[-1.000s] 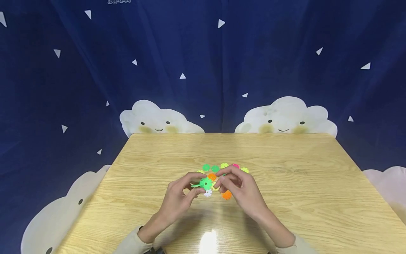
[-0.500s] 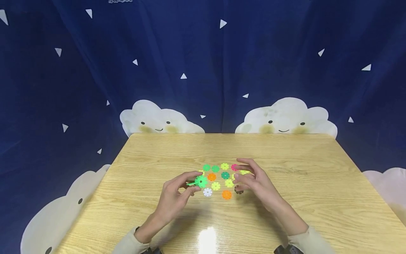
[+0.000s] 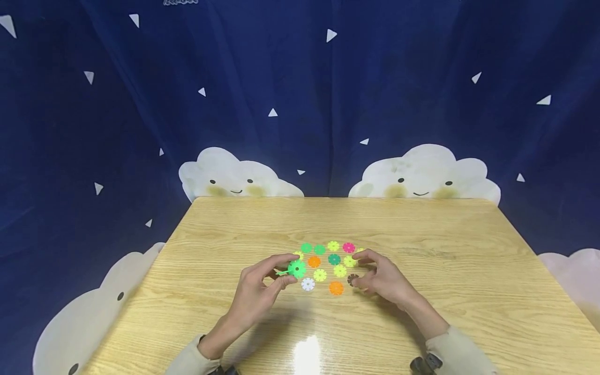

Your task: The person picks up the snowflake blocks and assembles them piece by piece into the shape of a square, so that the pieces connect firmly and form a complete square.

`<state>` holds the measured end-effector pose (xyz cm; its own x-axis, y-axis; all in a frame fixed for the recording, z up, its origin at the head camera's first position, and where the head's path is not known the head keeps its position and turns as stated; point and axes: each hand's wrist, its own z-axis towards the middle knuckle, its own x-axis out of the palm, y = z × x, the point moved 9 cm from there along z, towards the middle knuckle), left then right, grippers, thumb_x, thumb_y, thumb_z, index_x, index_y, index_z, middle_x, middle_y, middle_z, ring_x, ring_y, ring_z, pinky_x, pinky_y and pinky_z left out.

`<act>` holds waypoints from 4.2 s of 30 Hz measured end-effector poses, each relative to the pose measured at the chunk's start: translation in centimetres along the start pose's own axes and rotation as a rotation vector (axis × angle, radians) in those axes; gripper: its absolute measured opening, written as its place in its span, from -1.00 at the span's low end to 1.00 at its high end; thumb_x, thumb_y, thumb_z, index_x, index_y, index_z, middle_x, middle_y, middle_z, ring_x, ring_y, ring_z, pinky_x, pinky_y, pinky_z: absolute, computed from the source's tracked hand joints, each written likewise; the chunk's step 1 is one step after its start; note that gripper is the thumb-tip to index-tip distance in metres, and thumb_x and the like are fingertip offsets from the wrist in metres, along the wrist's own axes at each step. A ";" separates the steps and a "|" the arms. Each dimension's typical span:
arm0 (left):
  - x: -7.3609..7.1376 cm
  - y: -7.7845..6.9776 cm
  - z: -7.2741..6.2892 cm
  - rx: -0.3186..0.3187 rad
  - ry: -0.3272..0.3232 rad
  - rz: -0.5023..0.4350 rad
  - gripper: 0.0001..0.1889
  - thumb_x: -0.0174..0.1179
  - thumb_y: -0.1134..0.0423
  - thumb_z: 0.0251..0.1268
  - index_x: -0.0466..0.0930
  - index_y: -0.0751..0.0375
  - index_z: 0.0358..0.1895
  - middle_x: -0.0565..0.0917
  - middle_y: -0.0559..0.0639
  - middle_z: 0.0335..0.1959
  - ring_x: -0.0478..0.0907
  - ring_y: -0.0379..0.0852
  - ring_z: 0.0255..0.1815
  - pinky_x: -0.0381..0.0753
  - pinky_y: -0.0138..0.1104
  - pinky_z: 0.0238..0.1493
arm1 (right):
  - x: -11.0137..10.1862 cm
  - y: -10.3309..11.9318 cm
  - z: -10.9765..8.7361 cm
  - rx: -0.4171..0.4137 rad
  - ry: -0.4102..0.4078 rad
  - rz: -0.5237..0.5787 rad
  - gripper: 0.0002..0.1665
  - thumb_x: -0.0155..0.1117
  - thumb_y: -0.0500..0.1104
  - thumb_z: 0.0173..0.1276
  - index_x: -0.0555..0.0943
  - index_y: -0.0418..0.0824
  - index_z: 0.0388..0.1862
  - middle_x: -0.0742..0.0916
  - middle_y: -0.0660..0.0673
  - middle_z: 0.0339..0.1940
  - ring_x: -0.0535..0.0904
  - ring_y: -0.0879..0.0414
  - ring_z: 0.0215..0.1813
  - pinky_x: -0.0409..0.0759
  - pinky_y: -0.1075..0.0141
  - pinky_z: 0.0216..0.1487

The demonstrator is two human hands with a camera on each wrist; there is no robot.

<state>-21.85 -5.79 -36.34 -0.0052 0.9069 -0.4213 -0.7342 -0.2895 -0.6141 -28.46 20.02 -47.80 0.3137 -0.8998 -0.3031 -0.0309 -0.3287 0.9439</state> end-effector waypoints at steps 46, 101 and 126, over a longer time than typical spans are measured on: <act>0.7 -1.2 1.1 0.034 0.025 -0.010 -0.56 0.49 0.35 0.18 0.69 0.16 0.16 0.81 -0.04 -0.08 0.76 -0.13 -0.14 0.74 -0.38 -0.24 | -0.1 0.0 0.0 -0.053 -0.043 -0.321 -0.82 0.35 -0.49 0.33 0.66 -0.24 -0.29 0.68 -0.11 -0.44 0.51 0.09 -0.54 0.52 0.34 -0.60; 1.0 -1.5 1.8 0.033 0.035 0.020 -0.56 0.51 0.38 0.12 0.71 0.17 0.12 0.82 0.03 -0.09 0.76 -0.15 -0.21 0.72 -0.45 -0.26 | 2.4 12.6 -4.5 -0.499 0.024 0.123 -0.90 0.16 -0.39 0.57 0.48 -0.32 0.00 0.81 -0.31 -0.08 0.76 -0.14 -0.39 0.75 0.18 -0.41; 1.5 -2.2 1.8 0.031 0.047 -0.008 -0.60 0.47 0.34 0.19 0.71 0.21 0.13 0.82 0.03 -0.09 0.78 -0.14 -0.18 0.69 -0.50 -0.20 | 2.7 13.1 -5.4 -0.557 -0.131 0.108 -0.82 0.32 -0.43 0.44 0.62 -0.21 -0.09 0.75 -0.13 -0.41 0.56 -0.05 -0.60 0.60 0.19 -0.56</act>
<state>-21.48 -3.28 -34.45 0.0319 0.8935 -0.4479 -0.7549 -0.2721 -0.5967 -22.91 14.81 -35.59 0.2158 -0.9595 -0.1811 0.4584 -0.0642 0.8864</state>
